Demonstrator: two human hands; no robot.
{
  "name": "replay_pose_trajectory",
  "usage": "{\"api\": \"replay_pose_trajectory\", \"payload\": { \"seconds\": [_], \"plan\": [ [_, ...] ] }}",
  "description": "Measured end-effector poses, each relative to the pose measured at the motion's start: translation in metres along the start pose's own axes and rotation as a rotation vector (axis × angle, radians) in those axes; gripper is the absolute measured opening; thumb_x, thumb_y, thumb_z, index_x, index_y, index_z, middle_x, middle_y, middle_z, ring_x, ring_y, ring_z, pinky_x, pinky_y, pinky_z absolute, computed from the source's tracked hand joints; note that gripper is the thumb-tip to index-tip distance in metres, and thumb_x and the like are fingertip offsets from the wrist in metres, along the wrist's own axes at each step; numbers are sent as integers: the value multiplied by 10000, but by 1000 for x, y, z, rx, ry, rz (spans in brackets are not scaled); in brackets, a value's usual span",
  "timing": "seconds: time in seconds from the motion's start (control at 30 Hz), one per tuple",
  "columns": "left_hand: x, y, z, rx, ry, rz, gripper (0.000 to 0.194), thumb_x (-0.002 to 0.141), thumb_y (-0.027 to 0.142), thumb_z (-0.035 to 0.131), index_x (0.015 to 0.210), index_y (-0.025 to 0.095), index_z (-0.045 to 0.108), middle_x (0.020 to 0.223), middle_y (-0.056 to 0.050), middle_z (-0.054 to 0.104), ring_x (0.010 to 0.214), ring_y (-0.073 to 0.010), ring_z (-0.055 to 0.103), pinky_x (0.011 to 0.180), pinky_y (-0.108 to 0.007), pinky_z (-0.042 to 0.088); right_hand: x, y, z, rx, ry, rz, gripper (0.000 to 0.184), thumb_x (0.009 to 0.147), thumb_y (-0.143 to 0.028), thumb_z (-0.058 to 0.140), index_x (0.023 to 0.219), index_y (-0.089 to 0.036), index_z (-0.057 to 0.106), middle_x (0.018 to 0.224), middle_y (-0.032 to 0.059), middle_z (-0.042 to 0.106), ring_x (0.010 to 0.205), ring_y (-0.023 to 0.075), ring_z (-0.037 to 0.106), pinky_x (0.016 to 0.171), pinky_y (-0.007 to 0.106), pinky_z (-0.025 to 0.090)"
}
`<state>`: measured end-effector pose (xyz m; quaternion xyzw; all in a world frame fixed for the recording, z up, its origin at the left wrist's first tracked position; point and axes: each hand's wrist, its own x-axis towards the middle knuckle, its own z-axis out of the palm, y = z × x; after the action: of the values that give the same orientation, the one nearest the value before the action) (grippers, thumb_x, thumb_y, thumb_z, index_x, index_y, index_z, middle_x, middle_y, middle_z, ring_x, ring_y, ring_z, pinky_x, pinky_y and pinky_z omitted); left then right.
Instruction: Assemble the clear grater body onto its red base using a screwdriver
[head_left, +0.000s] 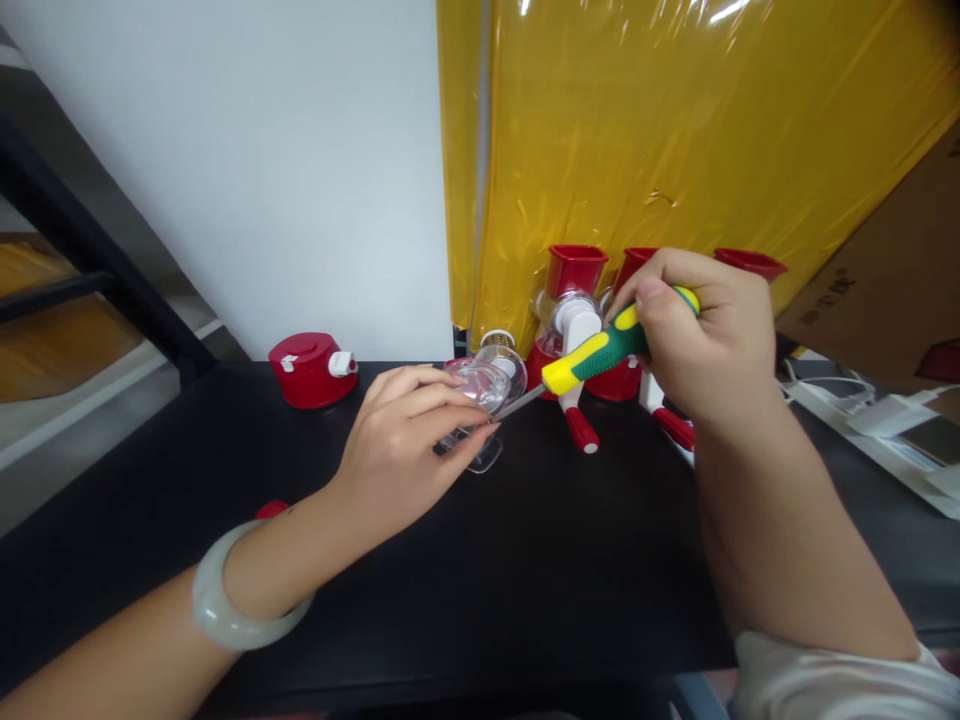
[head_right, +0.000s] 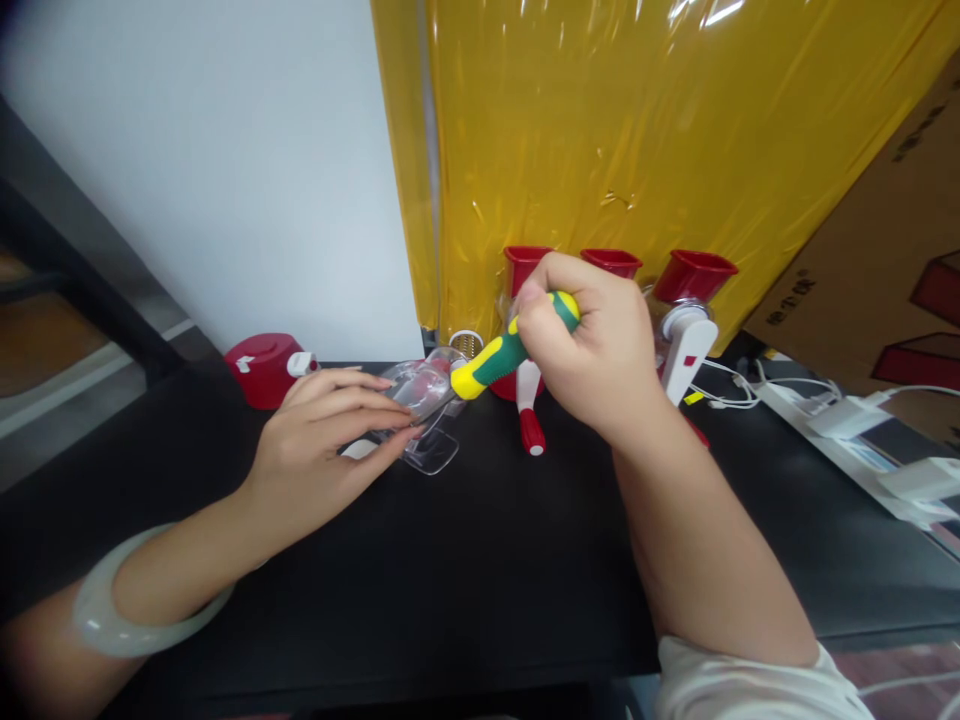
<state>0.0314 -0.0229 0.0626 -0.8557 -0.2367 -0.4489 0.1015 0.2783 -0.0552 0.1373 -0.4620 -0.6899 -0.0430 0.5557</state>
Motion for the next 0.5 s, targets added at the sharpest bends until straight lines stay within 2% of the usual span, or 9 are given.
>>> {"api": "replay_pose_trajectory", "payload": {
  "seconds": [0.23,0.3,0.5],
  "plan": [
    [0,1,-2,21,-14,-19,29,848,239,768,845,236,739,856,9,787,931,-229,705,836,-418,546,-3,-1,0,-17,-10,-20,246,909,-294,528,679,-222,580,617,-18,581,546,114,494,537,263,346],
    [0,1,-2,14,-24,-26,25,859,245,758,846,232,741,852,8,785,929,-224,700,835,-410,544,-5,-2,-3,-22,-38,-83,225,924,-291,537,717,-227,598,639,-16,601,558,116,515,533,260,358],
    [-1,-1,-4,4,-62,-56,28,875,245,744,873,217,748,884,-1,784,951,-219,679,828,-394,546,-4,-4,-13,20,-144,-419,86,892,-263,621,816,-222,619,671,-42,619,500,79,502,471,234,377]
  ]
}}
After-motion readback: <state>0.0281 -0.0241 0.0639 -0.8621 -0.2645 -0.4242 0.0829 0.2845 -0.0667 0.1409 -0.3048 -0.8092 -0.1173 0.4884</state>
